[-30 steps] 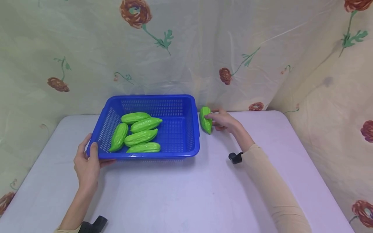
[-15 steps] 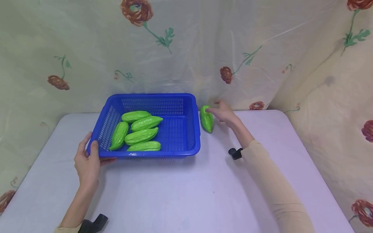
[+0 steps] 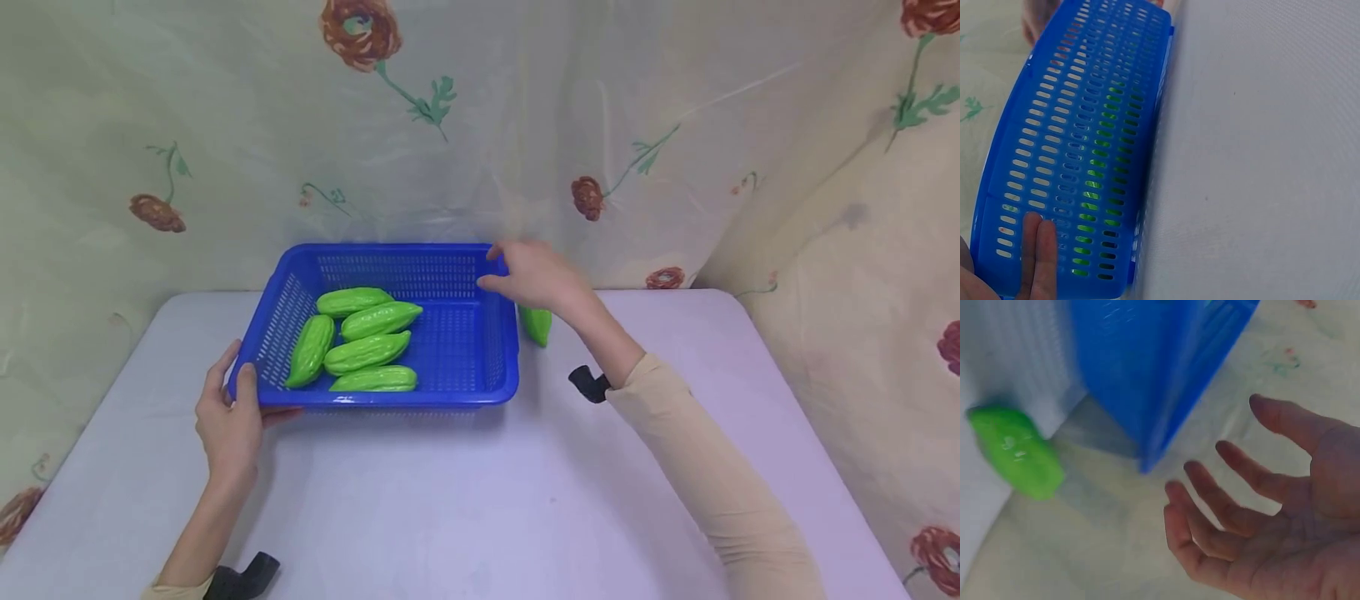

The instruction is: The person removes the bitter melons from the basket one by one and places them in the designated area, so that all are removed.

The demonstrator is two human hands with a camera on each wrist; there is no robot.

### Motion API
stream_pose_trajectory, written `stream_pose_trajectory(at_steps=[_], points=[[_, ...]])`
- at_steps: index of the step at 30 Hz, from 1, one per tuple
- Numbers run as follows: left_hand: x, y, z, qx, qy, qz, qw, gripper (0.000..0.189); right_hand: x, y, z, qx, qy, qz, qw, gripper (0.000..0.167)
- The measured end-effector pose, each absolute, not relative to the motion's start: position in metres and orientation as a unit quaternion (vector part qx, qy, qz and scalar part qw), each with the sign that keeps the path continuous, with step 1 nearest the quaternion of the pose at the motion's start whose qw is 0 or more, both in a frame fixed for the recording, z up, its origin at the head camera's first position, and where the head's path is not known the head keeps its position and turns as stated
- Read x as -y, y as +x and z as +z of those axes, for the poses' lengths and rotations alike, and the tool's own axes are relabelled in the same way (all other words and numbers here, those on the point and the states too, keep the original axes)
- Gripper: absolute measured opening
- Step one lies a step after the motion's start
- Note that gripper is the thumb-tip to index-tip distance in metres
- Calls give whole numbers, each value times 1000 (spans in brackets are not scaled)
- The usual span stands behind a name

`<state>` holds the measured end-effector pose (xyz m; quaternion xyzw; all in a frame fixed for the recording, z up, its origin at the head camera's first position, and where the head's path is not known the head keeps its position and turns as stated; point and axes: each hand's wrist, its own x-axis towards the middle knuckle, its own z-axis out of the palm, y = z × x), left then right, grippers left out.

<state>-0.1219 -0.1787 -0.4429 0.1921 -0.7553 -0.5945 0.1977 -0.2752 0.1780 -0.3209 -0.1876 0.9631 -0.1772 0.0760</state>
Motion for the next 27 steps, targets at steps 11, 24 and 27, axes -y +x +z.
stream_pose_trajectory(at_steps=[11,24,27], points=[[181,-125,-441,770,203,-575,188,49,-118,-263,-293,-892,-310,-251,211,47],[181,-123,-442,767,206,-574,197,49,-92,-272,-333,-835,-341,-308,302,52],[181,-124,-441,770,206,-571,195,49,-88,-273,-337,-833,-344,-302,310,53]])
